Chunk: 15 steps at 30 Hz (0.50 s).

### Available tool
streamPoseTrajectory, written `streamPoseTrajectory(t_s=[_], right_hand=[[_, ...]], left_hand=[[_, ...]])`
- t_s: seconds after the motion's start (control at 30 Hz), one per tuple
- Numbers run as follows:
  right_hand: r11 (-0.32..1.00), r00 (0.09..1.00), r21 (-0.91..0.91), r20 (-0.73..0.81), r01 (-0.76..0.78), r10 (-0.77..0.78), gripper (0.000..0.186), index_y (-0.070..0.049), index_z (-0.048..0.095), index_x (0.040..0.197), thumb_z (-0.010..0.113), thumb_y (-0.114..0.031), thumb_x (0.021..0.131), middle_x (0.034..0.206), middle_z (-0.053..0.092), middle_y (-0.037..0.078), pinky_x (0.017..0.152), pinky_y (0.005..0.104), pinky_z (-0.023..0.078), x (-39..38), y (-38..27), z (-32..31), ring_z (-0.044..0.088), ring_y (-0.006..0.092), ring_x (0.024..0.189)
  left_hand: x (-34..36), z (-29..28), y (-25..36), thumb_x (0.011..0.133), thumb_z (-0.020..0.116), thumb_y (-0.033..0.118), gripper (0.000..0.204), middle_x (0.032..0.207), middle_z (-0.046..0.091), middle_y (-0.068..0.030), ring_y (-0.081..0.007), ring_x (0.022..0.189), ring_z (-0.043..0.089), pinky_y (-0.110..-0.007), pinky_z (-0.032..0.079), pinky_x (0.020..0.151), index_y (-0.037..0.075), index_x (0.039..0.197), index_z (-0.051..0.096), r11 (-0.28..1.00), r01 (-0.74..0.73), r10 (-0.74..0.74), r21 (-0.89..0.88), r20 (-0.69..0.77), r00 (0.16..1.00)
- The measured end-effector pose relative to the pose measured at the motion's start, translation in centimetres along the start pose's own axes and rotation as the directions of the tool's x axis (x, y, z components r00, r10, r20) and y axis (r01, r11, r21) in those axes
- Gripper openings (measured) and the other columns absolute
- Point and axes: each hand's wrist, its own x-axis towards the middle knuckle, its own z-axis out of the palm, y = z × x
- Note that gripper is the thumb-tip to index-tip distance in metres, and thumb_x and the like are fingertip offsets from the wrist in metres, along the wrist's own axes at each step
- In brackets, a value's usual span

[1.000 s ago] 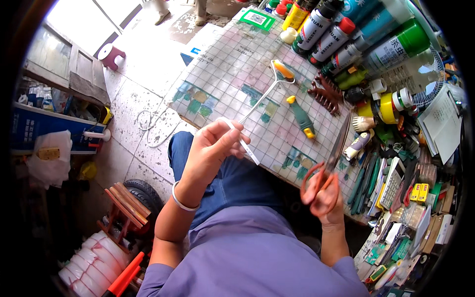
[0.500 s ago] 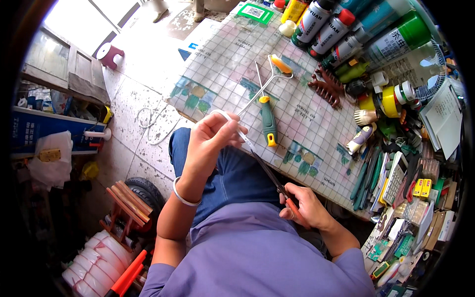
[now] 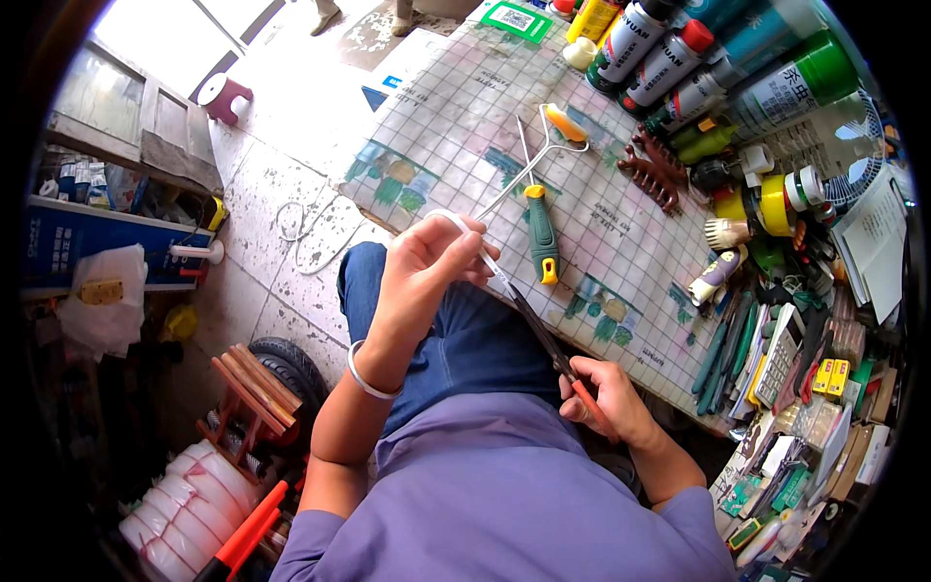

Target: The person sits on the floor and uses a screwdriver to tighten screws on a small orange electrical component. They manipulate wires and reassemble the device's casing before picking up a white power cord.

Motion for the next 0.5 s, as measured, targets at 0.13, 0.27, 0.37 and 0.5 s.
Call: streamPoseTrajectory(t_s=[0.13, 0.27, 0.37, 0.5], right_hand=[[0.999, 1.000, 0.046, -0.007, -0.017, 0.017, 0.062, -0.003, 0.054, 0.077, 0.079, -0.059, 0.073, 0.067, 0.050, -0.001, 0.057, 0.0248, 0.040, 0.2, 0.4, 0.1, 0.045, 0.0083, 0.063], [0.999, 1.000, -0.028, 0.003, 0.016, -0.016, 0.022, 0.000, 0.057, 0.079, 0.075, -0.012, 0.082, 0.063, 0.059, 0.008, 0.056, 0.0293, 0.045, 0.3, -0.4, -0.1, 0.054, 0.0096, 0.060], [0.998, 1.000, -0.051, -0.006, -0.024, 0.024, 0.024, 0.001, 0.059, 0.078, 0.076, -0.016, 0.081, 0.065, 0.061, 0.012, 0.056, 0.0323, 0.046, 0.4, -0.4, 0.1, 0.057, 0.0166, 0.058], [0.966, 0.982, -0.197, -0.058, 0.166, -0.181, 0.050, -0.005, 0.057, 0.075, 0.070, -0.052, 0.086, 0.061, 0.056, -0.001, 0.053, 0.0269, 0.044, 0.7, 1.4, 0.5, 0.052, 0.0140, 0.054]], left_hand=[[0.1, 0.0, 0.0, 0.097, 0.061, 0.018, 0.021, 0.089, 0.069, -0.0100, -0.0113, 0.071, 0.064, -0.024, 0.054, 0.068, 0.000, 0.108, 0.061, 1.000, -0.010, 0.010, 0.011, 0.001, 1.000], [0.1, -0.2, -0.2, 0.097, 0.062, 0.017, 0.020, 0.090, 0.070, -0.0104, -0.0111, 0.073, 0.064, -0.024, 0.053, 0.070, 0.000, 0.107, 0.061, 0.999, -0.037, 0.037, 0.015, 0.010, 0.999], [0.1, -0.3, -0.4, 0.096, 0.062, 0.016, 0.020, 0.090, 0.070, -0.0108, -0.0113, 0.074, 0.064, -0.024, 0.053, 0.071, -0.001, 0.107, 0.061, 0.996, -0.080, 0.079, 0.042, 0.036, 0.996], [0.1, -0.4, -0.6, 0.096, 0.063, 0.016, 0.020, 0.091, 0.070, -0.0118, -0.0124, 0.075, 0.064, -0.025, 0.053, 0.073, -0.001, 0.107, 0.061, 0.995, -0.085, 0.083, 0.055, 0.043, 0.996]])
